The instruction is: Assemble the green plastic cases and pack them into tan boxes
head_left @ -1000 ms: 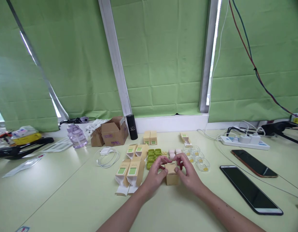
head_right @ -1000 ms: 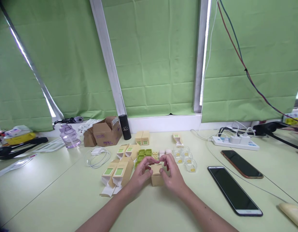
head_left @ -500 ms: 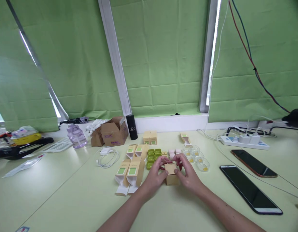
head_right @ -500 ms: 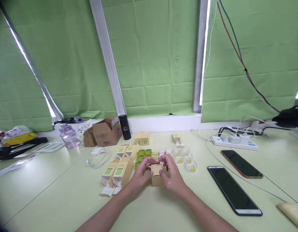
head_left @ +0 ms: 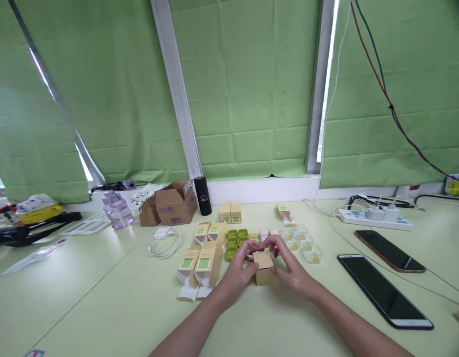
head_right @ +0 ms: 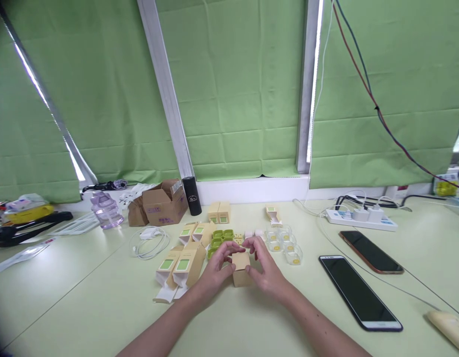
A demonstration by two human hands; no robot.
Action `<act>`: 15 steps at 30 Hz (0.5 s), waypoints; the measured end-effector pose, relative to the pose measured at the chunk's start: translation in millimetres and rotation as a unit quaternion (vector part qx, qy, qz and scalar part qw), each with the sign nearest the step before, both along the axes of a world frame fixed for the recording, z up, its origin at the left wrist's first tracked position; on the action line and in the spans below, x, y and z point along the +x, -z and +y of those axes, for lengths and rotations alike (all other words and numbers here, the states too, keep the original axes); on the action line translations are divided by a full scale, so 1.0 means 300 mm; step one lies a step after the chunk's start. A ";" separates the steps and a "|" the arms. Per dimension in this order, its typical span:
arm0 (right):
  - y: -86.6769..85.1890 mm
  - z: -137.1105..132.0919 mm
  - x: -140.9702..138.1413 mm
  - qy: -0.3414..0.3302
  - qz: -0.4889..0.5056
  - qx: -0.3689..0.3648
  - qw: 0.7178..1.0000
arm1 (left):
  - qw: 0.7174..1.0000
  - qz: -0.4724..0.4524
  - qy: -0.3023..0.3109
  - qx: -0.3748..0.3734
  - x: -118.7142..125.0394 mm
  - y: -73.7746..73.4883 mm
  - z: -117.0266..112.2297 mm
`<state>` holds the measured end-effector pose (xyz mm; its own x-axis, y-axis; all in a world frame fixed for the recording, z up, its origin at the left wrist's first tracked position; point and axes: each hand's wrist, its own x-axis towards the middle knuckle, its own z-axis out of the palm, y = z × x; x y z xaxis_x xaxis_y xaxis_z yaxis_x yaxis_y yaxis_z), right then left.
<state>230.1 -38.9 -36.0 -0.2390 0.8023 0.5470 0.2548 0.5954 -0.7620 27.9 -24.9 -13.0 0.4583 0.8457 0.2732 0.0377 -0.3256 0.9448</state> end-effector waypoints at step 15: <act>0.056 0.050 -0.002 0.131 -0.040 -0.023 0.990 | 0.999 0.024 -0.036 0.025 -0.012 0.006 -0.003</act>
